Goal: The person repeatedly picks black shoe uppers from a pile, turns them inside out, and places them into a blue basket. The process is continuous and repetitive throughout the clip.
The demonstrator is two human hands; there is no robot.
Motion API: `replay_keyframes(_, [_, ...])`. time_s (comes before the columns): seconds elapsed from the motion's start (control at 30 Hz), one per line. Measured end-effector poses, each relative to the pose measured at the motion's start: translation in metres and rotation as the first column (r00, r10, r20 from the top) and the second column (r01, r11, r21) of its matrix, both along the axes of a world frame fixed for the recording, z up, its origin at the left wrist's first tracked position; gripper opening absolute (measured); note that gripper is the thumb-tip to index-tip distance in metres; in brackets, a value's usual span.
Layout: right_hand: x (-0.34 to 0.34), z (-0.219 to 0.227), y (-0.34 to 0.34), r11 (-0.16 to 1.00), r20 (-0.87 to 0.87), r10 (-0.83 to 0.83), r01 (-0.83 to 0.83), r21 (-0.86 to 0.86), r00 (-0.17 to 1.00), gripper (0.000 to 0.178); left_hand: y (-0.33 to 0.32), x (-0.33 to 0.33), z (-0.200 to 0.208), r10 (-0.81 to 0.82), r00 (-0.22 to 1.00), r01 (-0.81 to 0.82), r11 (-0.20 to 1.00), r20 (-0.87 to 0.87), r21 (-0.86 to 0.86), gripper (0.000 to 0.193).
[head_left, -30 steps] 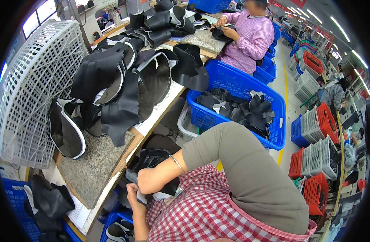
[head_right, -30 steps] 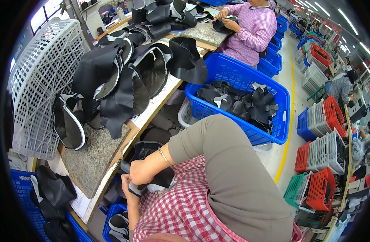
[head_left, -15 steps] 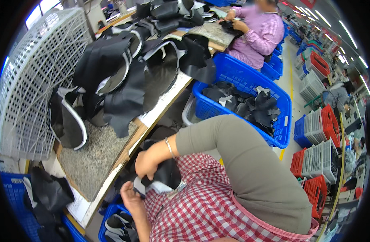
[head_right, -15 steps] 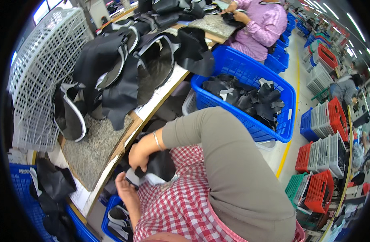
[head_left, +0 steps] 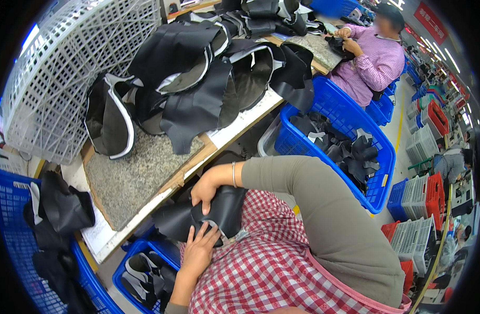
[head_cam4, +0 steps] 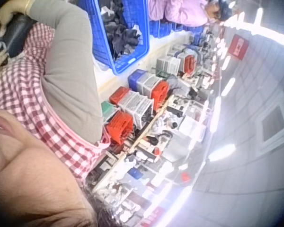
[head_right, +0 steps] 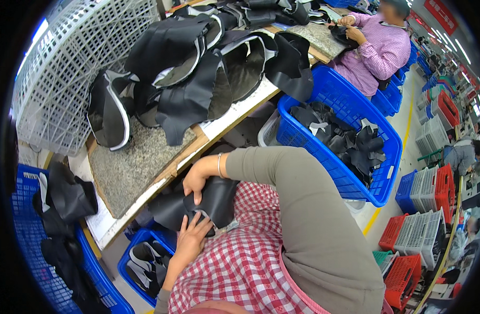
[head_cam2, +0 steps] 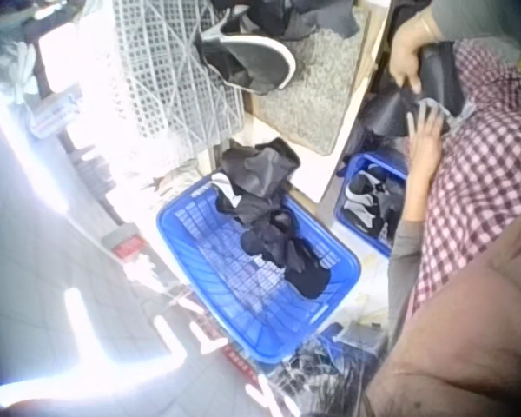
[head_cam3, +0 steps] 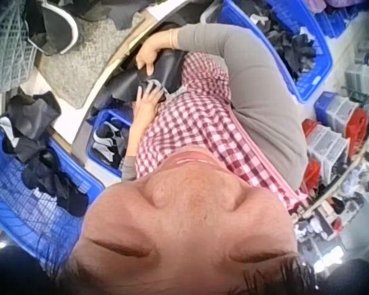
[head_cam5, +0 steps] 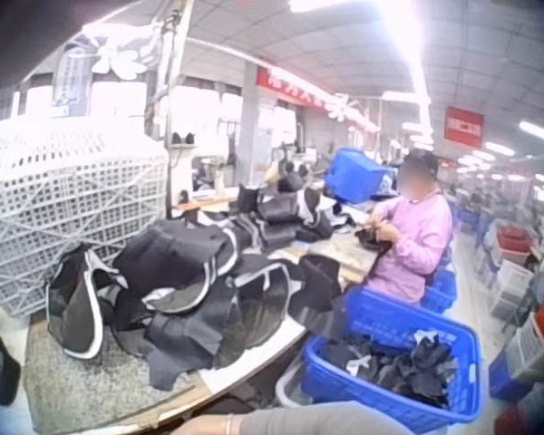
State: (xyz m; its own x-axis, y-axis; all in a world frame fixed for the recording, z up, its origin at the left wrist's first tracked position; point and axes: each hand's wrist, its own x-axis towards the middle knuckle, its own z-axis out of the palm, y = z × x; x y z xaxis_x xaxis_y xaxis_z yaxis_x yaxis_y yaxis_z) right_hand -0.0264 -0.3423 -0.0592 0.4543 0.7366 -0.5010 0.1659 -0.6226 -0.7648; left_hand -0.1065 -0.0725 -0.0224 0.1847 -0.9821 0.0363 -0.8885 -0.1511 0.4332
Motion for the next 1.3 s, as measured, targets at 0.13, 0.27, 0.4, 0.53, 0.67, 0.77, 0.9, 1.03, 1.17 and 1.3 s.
replay_keyframes(0.13, [-0.021, 0.026, 0.014, 0.996, 0.256, 0.039, -0.017, -0.086, 0.966, 0.04, 0.007, 0.04, -0.001, 0.321, 0.511, -0.512, 0.859, -0.798, 0.018, 0.029])
replay_keyframes(0.27, [-0.05, 0.05, 0.02, 0.982, 0.513, 0.056, 0.046, -0.185, 0.856, 0.031, -0.006, 0.062, -0.013, 0.406, 0.496, -0.498, 0.857, -0.767, 0.132, 0.023])
replay_keyframes(0.4, [-0.075, 0.06, 0.025, 0.976, 0.653, 0.044, 0.108, -0.19, 0.756, 0.024, -0.024, 0.06, -0.007, 0.322, 0.74, -0.413, 0.91, -0.59, -0.022, 0.013])
replay_keyframes(0.53, [-0.106, 0.061, 0.032, 0.975, 0.847, -0.08, 0.219, -0.045, 0.525, 0.013, -0.041, 0.058, -0.002, 0.276, 0.767, -0.421, 0.898, -0.579, -0.129, 0.005])
replay_keyframes(0.67, [-0.125, 0.052, 0.042, 0.947, 0.931, -0.016, 0.305, -0.104, 0.365, 0.008, -0.058, 0.062, -0.026, 0.427, 0.737, -0.498, 0.867, -0.524, 0.006, 0.021])
replay_keyframes(0.77, [-0.124, 0.046, 0.028, 0.895, 0.959, -0.195, 0.438, 0.087, 0.206, 0.009, -0.045, 0.062, -0.035, 0.418, 0.222, -0.536, 0.807, -0.881, 0.248, 0.024])
replay_keyframes(0.9, [-0.118, 0.042, 0.01, 0.899, 0.848, -0.228, 0.438, -0.005, 0.479, 0.02, -0.024, 0.059, -0.036, 0.305, 0.064, -0.486, 0.841, -0.95, 0.237, 0.027])
replay_keyframes(1.03, [-0.113, 0.044, 0.007, 0.885, 0.744, -0.344, 0.464, 0.052, 0.573, 0.026, -0.018, 0.05, -0.031, 0.325, 0.126, -0.536, 0.818, -0.937, 0.211, 0.026])
replay_keyframes(1.17, [-0.107, 0.047, 0.011, 0.787, 0.504, -0.605, 0.558, 0.261, 0.617, 0.028, -0.021, 0.039, -0.027, 0.299, 0.056, -0.613, 0.764, -0.953, 0.203, 0.023])
replay_keyframes(1.3, [-0.104, 0.048, 0.012, 0.792, 0.511, -0.594, 0.564, 0.235, 0.621, 0.027, -0.022, 0.033, -0.024, 0.301, 0.073, -0.645, 0.741, -0.951, 0.185, 0.021])
